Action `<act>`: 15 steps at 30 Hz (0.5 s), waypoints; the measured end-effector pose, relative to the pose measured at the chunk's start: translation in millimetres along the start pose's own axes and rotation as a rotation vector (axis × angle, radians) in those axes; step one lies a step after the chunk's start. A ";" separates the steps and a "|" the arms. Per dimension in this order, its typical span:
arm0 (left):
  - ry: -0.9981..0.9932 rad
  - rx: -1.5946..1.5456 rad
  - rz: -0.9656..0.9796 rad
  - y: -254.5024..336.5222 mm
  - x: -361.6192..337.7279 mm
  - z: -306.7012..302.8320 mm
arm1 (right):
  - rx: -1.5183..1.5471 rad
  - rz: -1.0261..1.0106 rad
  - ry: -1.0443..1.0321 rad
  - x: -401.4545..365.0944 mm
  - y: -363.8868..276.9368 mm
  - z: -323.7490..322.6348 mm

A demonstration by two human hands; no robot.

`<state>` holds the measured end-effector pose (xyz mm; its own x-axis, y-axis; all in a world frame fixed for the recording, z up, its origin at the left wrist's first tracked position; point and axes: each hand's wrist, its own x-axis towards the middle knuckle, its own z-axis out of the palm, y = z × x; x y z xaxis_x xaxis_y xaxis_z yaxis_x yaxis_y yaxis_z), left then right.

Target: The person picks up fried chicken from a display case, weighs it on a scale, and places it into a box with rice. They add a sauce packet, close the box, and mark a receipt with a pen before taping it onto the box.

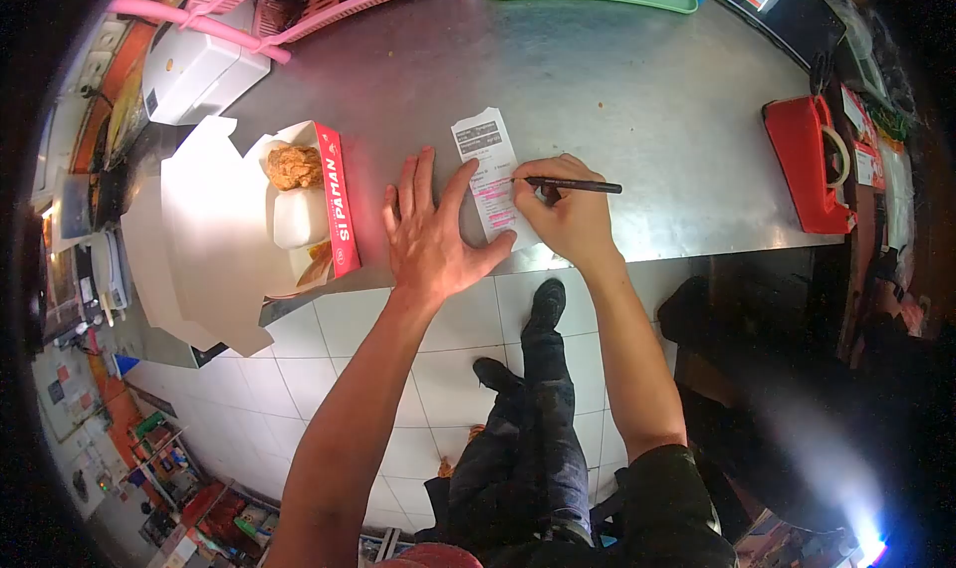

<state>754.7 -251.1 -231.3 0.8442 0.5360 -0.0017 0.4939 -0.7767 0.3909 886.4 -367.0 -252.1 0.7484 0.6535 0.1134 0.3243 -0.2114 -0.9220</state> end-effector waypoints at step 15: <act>0.018 -0.005 0.004 -0.7 0.2 -0.9 | 0.028 0.000 0.188 2.8 -6.0 1.8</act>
<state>754.3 -250.2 -230.7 0.8422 0.5390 0.0169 0.4893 -0.7770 0.3959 885.6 -362.6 -247.0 0.8442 0.5057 0.1777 0.3096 -0.1893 -0.9319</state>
